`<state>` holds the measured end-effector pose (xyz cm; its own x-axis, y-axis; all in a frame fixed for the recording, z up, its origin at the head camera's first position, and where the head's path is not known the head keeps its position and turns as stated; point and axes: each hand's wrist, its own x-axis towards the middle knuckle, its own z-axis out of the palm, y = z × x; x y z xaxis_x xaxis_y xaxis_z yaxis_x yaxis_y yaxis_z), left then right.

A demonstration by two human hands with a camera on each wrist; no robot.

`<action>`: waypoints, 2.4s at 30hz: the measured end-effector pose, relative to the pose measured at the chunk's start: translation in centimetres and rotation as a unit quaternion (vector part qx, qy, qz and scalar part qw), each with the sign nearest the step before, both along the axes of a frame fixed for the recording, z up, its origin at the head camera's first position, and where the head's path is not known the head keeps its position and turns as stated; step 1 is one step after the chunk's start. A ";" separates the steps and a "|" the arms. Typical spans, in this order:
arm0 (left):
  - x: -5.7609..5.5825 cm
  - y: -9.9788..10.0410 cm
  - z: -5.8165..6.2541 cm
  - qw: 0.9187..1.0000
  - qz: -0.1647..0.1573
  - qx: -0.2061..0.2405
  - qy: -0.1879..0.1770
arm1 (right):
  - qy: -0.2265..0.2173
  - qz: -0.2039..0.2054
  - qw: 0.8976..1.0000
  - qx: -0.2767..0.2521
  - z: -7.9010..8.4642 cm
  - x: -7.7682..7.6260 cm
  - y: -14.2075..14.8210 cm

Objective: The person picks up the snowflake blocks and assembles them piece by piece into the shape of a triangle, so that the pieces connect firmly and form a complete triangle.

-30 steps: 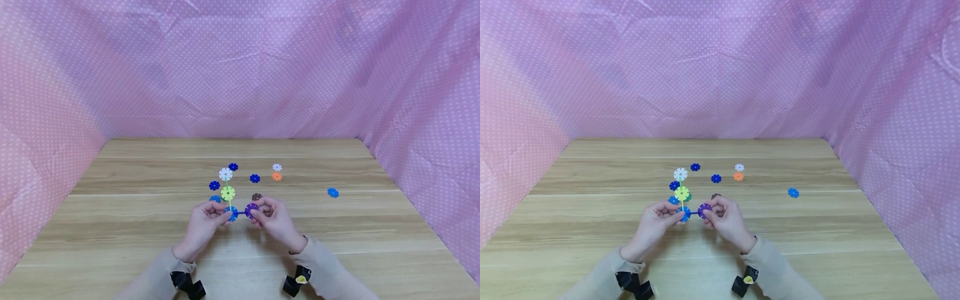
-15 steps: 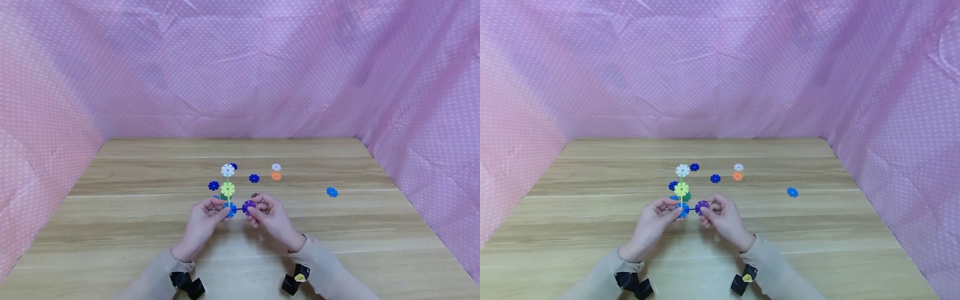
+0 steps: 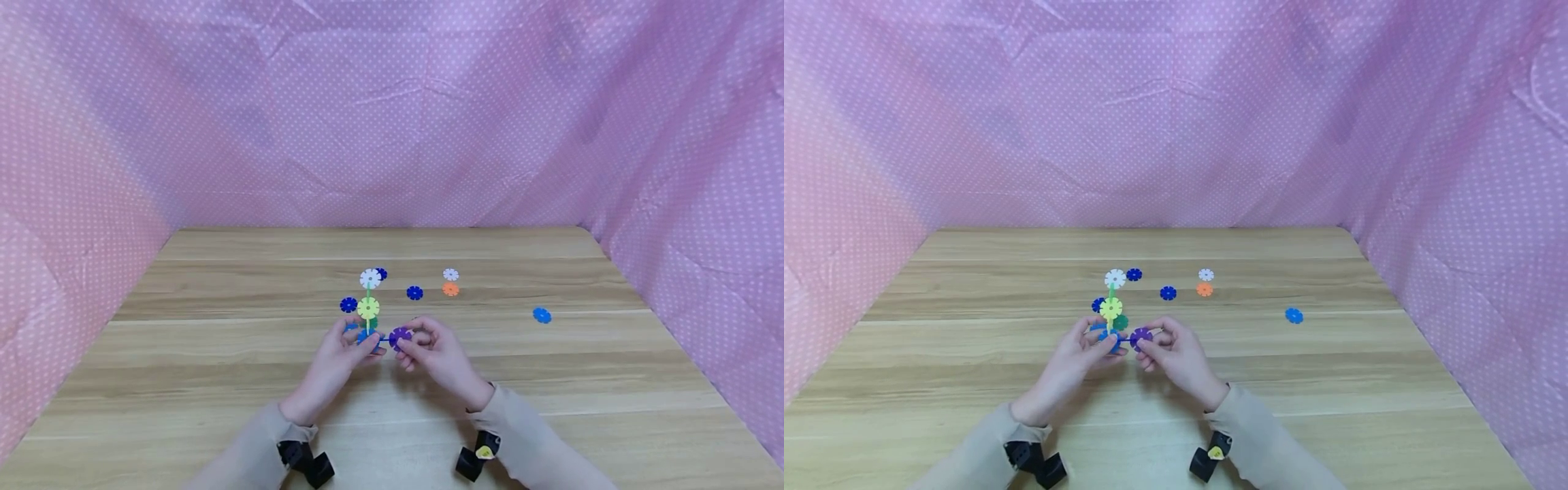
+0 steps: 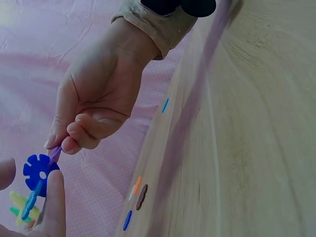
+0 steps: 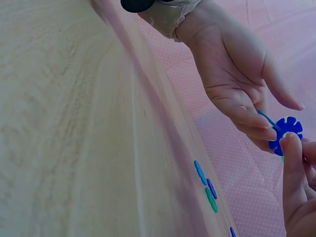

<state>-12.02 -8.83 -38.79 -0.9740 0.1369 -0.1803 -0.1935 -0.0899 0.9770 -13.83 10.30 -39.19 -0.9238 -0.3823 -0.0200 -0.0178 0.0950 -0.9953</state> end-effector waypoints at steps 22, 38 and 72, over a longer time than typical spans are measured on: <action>0.2 -0.4 0.4 0.999 0.012 -0.023 0.030 | 0.024 -0.003 0.994 0.111 -0.6 -3.6 3.0; 0.3 -0.3 0.5 0.998 0.003 -0.037 0.057 | 0.072 -0.029 0.960 0.269 -1.1 -7.1 3.9; 0.4 -0.6 0.4 0.997 0.021 -0.026 0.065 | 0.061 0.015 0.952 0.298 -1.2 -6.9 2.8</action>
<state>-11.61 -9.42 -38.41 -0.9943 0.0887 -0.0589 -0.0629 -0.0438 0.9971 -20.78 13.14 -40.35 -0.9221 -0.3630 -0.1340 -0.1422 0.6401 -0.7550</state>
